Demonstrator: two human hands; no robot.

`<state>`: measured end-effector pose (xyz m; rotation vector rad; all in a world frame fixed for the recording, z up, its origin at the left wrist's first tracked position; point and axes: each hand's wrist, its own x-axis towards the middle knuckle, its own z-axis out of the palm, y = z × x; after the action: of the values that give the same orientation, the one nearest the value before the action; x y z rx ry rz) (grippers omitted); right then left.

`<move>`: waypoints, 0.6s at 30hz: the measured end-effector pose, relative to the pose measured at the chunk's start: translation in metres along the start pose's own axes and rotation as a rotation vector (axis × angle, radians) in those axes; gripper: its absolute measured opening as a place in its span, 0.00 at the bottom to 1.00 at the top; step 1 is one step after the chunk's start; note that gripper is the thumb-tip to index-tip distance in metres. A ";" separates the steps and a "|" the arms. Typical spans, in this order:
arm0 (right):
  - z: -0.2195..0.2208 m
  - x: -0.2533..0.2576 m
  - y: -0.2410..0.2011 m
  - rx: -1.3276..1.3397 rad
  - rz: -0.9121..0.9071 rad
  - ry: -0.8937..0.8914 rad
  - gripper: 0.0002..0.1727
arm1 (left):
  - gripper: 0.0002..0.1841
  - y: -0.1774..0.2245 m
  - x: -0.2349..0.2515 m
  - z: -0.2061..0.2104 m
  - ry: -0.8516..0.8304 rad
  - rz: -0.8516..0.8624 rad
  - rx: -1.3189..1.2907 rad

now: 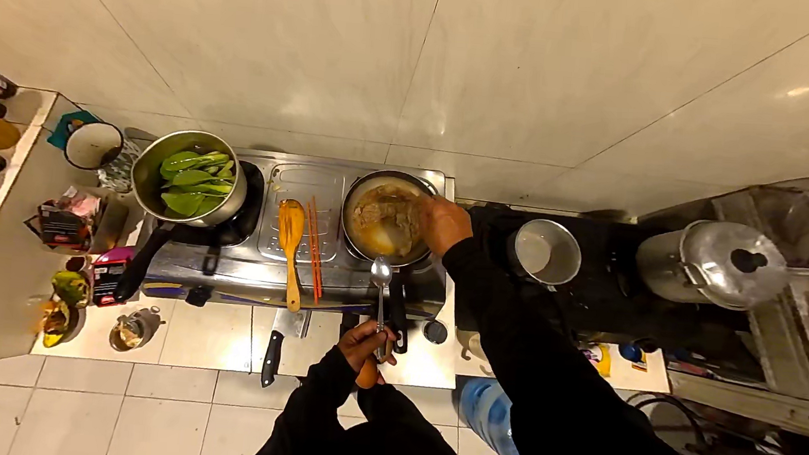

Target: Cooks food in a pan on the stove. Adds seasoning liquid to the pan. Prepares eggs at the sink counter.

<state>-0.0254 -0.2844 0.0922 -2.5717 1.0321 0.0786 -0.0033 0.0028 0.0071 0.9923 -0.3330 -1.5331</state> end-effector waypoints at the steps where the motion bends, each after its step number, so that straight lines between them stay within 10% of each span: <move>1: -0.002 0.008 0.003 0.003 0.004 -0.030 0.19 | 0.13 0.000 0.000 0.000 -0.004 0.001 0.000; 18: -0.002 -0.044 0.007 0.131 -0.053 -0.075 0.13 | 0.12 -0.002 0.000 -0.002 -0.022 0.000 -0.016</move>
<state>-0.0626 -0.2605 0.0998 -2.4563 0.9107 0.0903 -0.0030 0.0038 0.0047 0.9641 -0.3358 -1.5452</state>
